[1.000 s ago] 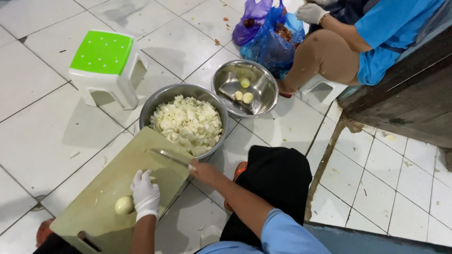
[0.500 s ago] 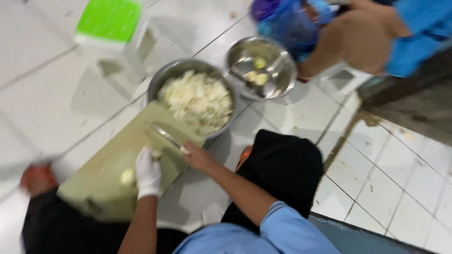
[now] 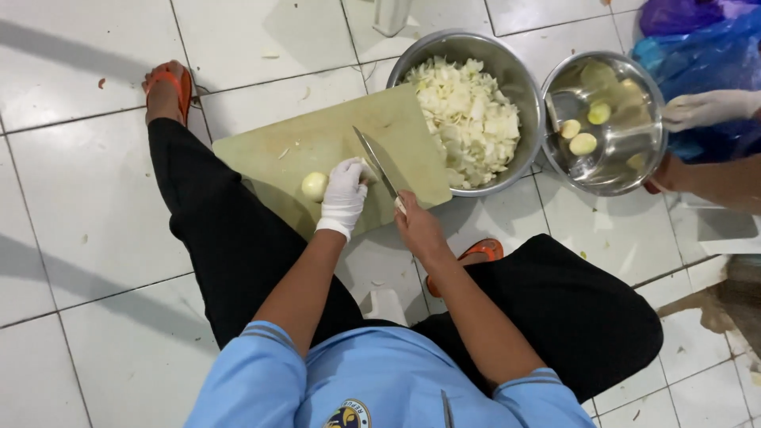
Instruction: Slicing onions on a cutting board using a knife while sitting on the floor.
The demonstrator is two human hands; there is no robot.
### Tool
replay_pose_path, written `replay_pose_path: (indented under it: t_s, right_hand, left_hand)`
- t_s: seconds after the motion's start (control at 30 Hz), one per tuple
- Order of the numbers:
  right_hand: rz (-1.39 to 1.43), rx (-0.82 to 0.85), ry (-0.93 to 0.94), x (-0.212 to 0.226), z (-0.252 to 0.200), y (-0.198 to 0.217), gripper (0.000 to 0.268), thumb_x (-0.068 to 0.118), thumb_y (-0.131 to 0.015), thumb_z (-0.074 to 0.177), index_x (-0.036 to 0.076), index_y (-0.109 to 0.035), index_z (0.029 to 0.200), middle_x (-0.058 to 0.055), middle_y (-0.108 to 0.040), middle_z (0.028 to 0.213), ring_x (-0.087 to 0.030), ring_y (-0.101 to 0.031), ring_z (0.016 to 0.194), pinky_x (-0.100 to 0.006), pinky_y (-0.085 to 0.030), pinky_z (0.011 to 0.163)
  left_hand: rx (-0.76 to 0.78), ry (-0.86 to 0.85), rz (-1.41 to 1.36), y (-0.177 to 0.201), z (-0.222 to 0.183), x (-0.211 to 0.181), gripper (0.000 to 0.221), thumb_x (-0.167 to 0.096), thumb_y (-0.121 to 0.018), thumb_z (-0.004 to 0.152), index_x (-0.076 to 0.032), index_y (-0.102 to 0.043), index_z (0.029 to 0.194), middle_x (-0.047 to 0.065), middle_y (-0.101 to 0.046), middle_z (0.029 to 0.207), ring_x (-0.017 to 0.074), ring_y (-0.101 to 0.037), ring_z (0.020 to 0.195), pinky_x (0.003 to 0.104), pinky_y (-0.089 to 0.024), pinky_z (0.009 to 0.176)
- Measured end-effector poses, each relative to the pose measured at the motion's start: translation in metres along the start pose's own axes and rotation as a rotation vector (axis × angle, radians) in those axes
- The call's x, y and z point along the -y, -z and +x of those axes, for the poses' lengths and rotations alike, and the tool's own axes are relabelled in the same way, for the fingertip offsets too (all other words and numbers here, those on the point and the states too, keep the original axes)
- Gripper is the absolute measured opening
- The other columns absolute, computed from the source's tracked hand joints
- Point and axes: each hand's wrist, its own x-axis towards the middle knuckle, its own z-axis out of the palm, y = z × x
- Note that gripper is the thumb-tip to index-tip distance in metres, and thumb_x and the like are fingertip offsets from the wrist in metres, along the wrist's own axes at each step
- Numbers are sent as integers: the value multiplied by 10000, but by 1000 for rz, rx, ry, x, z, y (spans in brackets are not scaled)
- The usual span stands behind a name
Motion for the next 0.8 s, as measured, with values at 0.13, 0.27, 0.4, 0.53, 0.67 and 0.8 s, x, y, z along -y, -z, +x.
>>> replay_pose_path:
  t_s: [0.13, 0.27, 0.4, 0.53, 0.67, 0.8]
  right_hand:
    - [-105, -24, 53, 13, -14, 5, 377, 289, -299, 970, 180, -319, 1331, -225, -636, 1021, -370, -649, 869, -500, -511, 745]
    - [-201, -43, 89, 14, -15, 0, 402, 312, -299, 967, 192, -341, 1348, -189, -615, 1053, -357, -641, 891, -473, -519, 782]
    - [-347, -129, 120, 12, -12, -6, 384, 281, -333, 971, 142, -427, 1316, -161, -645, 866, -322, -670, 751, -431, -555, 678]
    - [-375, -175, 187, 5, 4, -20, 385, 258, -339, 980, 144, -440, 1334, -121, -639, 818, -288, -669, 723, -410, -565, 645]
    - [-228, -137, 141, -26, 48, -33, 397, 293, -341, 968, 183, -387, 1347, -162, -621, 915, -329, -640, 840, -459, -533, 729]
    - [62, -55, 41, -25, 33, -18, 445, 330, -370, 931, 251, -314, 1365, -216, -603, 1116, -393, -596, 1007, -514, -485, 846]
  left_hand:
    - [20, 10, 47, -4, 4, 3, 220, -89, -660, 662, -184, -546, 825, 31, -562, 982, 265, -573, 947, 377, -473, 832]
    - [37, 21, -9, 3, 6, -2, 171, -78, -622, 673, -202, -541, 759, 24, -534, 873, 260, -563, 879, 365, -474, 787]
    - [56, 16, 13, 11, 6, -11, 178, -66, -613, 685, -159, -528, 810, 69, -532, 898, 290, -555, 904, 384, -472, 801]
    - [31, 2, 26, 3, 2, -4, 172, -80, -623, 708, -167, -538, 829, 48, -544, 926, 266, -566, 915, 358, -478, 807]
    - [-14, -46, -19, -5, 9, 6, 130, -97, -644, 752, -139, -556, 837, 62, -577, 993, 276, -578, 963, 358, -474, 840]
    - [-5, -26, -58, -13, 3, 9, 124, -86, -643, 759, -147, -556, 825, 59, -585, 1006, 268, -586, 966, 346, -479, 843]
